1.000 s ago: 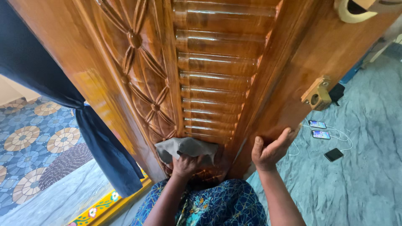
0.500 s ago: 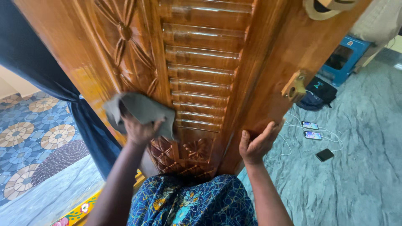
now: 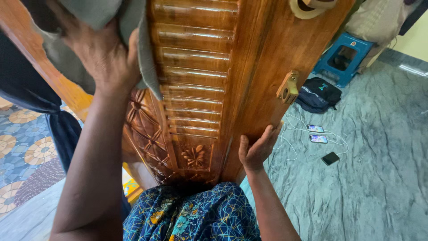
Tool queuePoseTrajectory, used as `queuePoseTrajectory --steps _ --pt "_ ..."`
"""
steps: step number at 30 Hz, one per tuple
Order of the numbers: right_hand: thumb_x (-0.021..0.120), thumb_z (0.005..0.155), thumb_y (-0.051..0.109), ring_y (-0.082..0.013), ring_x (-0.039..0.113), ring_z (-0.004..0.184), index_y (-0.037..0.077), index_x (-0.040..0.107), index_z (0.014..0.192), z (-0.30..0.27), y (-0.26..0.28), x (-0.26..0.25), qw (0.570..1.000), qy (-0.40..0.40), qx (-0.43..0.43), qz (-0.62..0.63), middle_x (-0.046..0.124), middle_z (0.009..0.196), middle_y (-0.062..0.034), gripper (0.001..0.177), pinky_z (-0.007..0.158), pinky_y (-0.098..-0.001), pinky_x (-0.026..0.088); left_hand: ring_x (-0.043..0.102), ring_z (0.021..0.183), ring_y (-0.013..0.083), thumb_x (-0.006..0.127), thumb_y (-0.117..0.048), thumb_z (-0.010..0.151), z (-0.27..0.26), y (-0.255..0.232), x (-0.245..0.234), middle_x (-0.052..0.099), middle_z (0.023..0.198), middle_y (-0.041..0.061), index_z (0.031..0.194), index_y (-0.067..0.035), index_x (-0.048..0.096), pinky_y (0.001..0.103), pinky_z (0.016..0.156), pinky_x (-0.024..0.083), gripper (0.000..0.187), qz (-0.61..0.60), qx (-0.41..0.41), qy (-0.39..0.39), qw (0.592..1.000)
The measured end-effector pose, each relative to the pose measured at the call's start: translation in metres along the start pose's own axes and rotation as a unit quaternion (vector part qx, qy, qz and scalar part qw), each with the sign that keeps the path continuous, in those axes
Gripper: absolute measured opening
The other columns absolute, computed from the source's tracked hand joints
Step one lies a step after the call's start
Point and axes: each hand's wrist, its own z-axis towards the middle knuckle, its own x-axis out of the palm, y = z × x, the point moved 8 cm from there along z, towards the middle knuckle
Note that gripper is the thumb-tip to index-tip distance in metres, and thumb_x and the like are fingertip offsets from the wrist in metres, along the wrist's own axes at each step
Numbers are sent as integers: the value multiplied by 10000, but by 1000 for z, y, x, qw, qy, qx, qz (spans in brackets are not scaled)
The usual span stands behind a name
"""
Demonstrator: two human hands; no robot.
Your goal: The person cleans a carved wooden door by hand using a cloth, wiping the decorative panels and flat surfaces.
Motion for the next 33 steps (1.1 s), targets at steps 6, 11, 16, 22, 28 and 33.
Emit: queuePoseTrajectory --steps 6,11,16,22,28,33 --pt "484 1093 475 -639 238 1526 47 75 1657 3 2 -1 1000 1 -3 -1 154 1629 -428 818 1250 -681 308 107 1472 586 257 -817 999 2 -79 0 300 1604 303 1525 -217 669 765 1201 117 898 -49 44 34 997" --pt "490 1091 483 -631 241 1529 50 86 1650 3 0 0 1000 1 1 -3 153 1633 -422 815 1256 -679 300 226 1503 498 312 -869 1011 -23 -115 11 362 1603 244 1531 -232 632 791 1143 116 882 -21 95 71 993" --pt "492 1099 490 -626 244 1531 25 114 1633 1 -1 2 1000 -1 6 6 158 1632 -426 803 1264 -664 295 358 1509 405 522 -816 987 -66 -149 21 464 1566 166 1512 -166 606 738 1157 215 839 -91 130 86 984" --pt "507 1089 457 -630 260 1517 -12 179 1598 -2 -2 4 1000 -3 5 14 173 1618 -436 766 1252 -650 296 541 1315 402 613 -764 933 -114 -169 35 556 1428 213 1371 -141 683 568 1026 482 765 -109 157 90 977" --pt "477 1075 509 -479 296 1546 -77 123 1606 -25 -40 -11 994 -24 50 89 191 1669 -340 866 1235 -523 344 632 1187 379 624 -680 1015 -193 -167 86 580 1360 194 1386 -36 613 516 908 557 743 -159 169 165 959" --pt "610 1137 398 -436 265 1611 -86 202 1621 -42 -199 -132 982 -40 137 -123 275 1683 -315 797 1345 -529 241 608 1204 323 551 -444 885 -263 -171 85 567 1368 72 1373 -394 538 587 927 509 490 -100 332 30 937"
